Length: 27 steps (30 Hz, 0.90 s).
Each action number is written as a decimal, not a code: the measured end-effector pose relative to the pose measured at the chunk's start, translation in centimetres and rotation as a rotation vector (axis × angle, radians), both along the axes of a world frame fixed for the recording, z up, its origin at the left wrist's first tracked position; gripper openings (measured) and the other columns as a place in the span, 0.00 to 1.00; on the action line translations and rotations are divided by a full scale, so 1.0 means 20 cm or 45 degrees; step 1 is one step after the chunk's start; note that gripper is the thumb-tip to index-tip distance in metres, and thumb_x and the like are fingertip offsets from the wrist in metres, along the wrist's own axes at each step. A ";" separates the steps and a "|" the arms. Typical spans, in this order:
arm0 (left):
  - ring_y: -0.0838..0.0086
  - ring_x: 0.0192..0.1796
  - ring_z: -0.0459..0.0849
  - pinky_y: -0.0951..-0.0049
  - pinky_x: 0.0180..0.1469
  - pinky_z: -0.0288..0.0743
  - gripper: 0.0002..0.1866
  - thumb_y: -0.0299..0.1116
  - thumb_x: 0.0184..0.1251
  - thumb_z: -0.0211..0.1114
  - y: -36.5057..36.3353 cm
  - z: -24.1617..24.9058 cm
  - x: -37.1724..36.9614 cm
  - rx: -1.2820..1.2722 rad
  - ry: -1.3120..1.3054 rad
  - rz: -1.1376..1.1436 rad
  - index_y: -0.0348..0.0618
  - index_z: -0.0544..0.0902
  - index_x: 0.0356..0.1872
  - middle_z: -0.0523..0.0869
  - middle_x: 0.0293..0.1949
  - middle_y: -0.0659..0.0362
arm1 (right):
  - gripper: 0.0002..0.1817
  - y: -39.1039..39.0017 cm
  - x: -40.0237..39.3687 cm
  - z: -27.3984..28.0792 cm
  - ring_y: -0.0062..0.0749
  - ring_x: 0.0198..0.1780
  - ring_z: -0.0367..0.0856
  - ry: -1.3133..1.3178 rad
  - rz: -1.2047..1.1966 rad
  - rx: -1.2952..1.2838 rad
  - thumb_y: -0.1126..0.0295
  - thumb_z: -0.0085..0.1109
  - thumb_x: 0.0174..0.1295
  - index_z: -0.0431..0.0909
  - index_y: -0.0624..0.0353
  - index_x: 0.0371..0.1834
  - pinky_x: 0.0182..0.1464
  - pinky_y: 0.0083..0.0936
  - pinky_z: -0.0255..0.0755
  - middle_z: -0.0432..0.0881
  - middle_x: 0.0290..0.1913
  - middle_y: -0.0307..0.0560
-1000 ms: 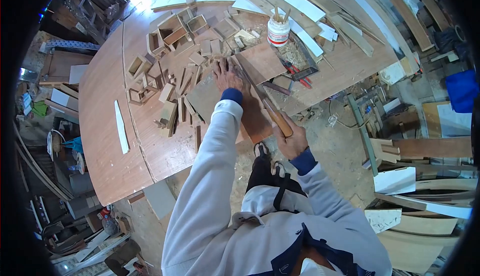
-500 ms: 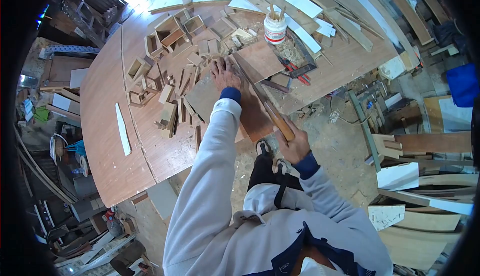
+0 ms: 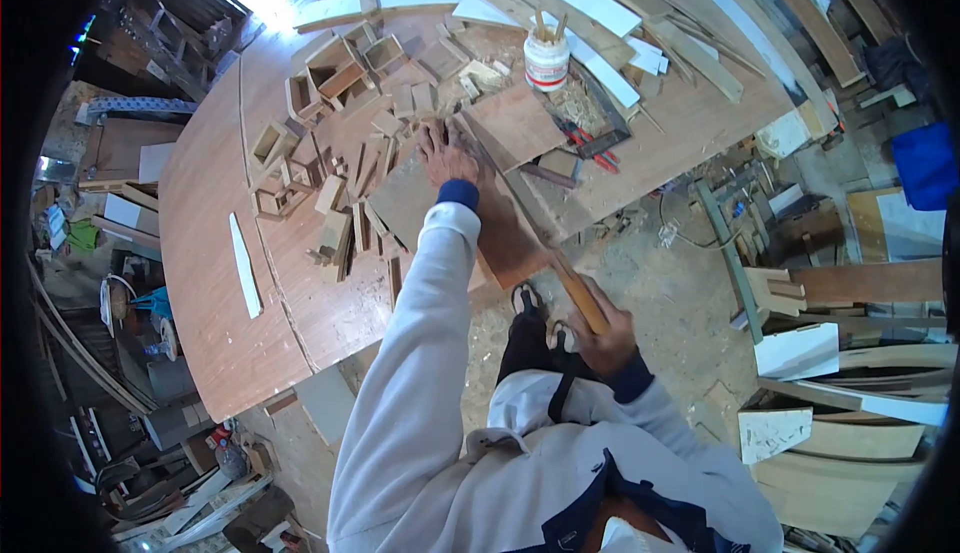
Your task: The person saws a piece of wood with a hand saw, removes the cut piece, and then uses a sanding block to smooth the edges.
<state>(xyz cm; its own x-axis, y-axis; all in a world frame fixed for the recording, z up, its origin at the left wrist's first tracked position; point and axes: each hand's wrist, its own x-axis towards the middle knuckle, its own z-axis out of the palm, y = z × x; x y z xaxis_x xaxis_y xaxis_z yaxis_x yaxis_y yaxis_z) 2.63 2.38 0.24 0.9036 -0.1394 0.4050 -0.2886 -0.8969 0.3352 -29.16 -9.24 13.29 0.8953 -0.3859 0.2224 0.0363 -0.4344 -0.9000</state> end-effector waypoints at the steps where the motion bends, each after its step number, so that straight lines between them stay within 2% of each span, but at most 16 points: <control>1: 0.50 0.71 0.58 0.47 0.71 0.52 0.23 0.39 0.65 0.54 -0.01 0.01 -0.02 0.024 -0.001 -0.003 0.47 0.76 0.61 0.68 0.67 0.53 | 0.21 -0.01 -0.04 0.01 0.56 0.33 0.83 0.011 0.014 -0.003 0.63 0.59 0.63 0.73 0.58 0.58 0.32 0.38 0.77 0.82 0.35 0.62; 4: 0.50 0.72 0.57 0.46 0.71 0.51 0.23 0.38 0.65 0.54 0.00 0.04 -0.02 0.037 -0.019 -0.029 0.47 0.75 0.62 0.67 0.68 0.54 | 0.22 -0.03 0.01 0.01 0.57 0.34 0.83 0.103 -0.010 -0.021 0.64 0.60 0.63 0.72 0.61 0.59 0.32 0.38 0.77 0.82 0.35 0.62; 6: 0.50 0.72 0.57 0.46 0.71 0.52 0.23 0.38 0.65 0.54 0.00 0.04 -0.02 0.049 -0.003 -0.034 0.47 0.75 0.62 0.66 0.68 0.54 | 0.22 -0.02 0.26 -0.04 0.51 0.36 0.85 0.401 0.079 -0.018 0.67 0.60 0.62 0.72 0.61 0.59 0.34 0.34 0.79 0.84 0.37 0.58; 9: 0.50 0.72 0.57 0.46 0.71 0.52 0.24 0.36 0.65 0.54 -0.01 0.06 -0.02 0.050 0.057 -0.003 0.46 0.75 0.62 0.66 0.68 0.53 | 0.21 0.01 0.34 -0.08 0.51 0.37 0.86 0.226 0.065 0.045 0.67 0.59 0.63 0.73 0.60 0.59 0.36 0.33 0.79 0.84 0.37 0.57; 12: 0.50 0.72 0.58 0.47 0.71 0.51 0.25 0.36 0.63 0.55 -0.02 0.08 -0.03 0.047 0.067 0.028 0.46 0.75 0.62 0.67 0.68 0.53 | 0.21 0.00 0.03 0.02 0.56 0.38 0.84 0.182 0.039 0.113 0.65 0.58 0.63 0.73 0.59 0.59 0.37 0.34 0.79 0.84 0.38 0.60; 15: 0.50 0.72 0.58 0.48 0.72 0.51 0.26 0.36 0.62 0.55 0.00 0.09 -0.04 0.061 0.038 -0.015 0.46 0.74 0.63 0.68 0.67 0.53 | 0.23 -0.01 -0.01 0.12 0.57 0.39 0.83 0.316 0.017 0.146 0.65 0.59 0.63 0.72 0.60 0.60 0.38 0.35 0.79 0.84 0.39 0.61; 16: 0.50 0.72 0.58 0.48 0.72 0.50 0.26 0.36 0.62 0.55 -0.01 0.10 -0.04 0.042 0.043 -0.044 0.46 0.75 0.63 0.68 0.67 0.53 | 0.23 -0.01 0.06 0.07 0.57 0.39 0.83 0.314 0.018 0.140 0.65 0.59 0.63 0.72 0.60 0.60 0.38 0.35 0.79 0.84 0.39 0.61; 18: 0.50 0.72 0.58 0.49 0.72 0.50 0.26 0.36 0.62 0.55 0.00 0.11 -0.05 0.062 0.053 -0.044 0.46 0.74 0.63 0.68 0.67 0.54 | 0.23 -0.01 0.29 -0.10 0.52 0.38 0.85 0.242 0.042 -0.079 0.68 0.58 0.62 0.71 0.60 0.62 0.38 0.33 0.79 0.84 0.39 0.59; 21: 0.51 0.72 0.58 0.49 0.72 0.50 0.26 0.37 0.61 0.55 0.00 0.08 -0.02 0.108 0.039 -0.036 0.47 0.74 0.63 0.68 0.67 0.54 | 0.24 0.01 0.34 -0.14 0.50 0.38 0.86 0.207 0.058 0.021 0.68 0.58 0.62 0.71 0.61 0.62 0.36 0.34 0.79 0.84 0.39 0.60; 25: 0.52 0.73 0.56 0.49 0.72 0.50 0.28 0.35 0.58 0.56 -0.01 0.02 -0.01 0.022 0.031 0.006 0.46 0.74 0.63 0.67 0.67 0.54 | 0.24 -0.02 -0.02 0.01 0.53 0.37 0.85 0.202 0.092 0.010 0.65 0.60 0.62 0.71 0.62 0.61 0.35 0.35 0.78 0.83 0.38 0.61; 27: 0.52 0.73 0.55 0.49 0.72 0.50 0.28 0.34 0.57 0.57 0.00 0.04 -0.02 0.037 0.038 -0.006 0.46 0.74 0.63 0.67 0.67 0.54 | 0.25 -0.03 -0.06 0.02 0.54 0.34 0.85 0.176 0.037 0.055 0.65 0.61 0.62 0.72 0.63 0.60 0.33 0.35 0.78 0.82 0.36 0.63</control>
<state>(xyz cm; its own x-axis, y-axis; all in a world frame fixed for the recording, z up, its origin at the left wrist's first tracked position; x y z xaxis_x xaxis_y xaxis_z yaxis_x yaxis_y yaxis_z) 2.29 2.46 1.04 0.9146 -0.1549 0.3735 -0.2830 -0.9050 0.3176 -30.43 -9.78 13.73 0.9272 -0.3658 0.0801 -0.0770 -0.3957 -0.9152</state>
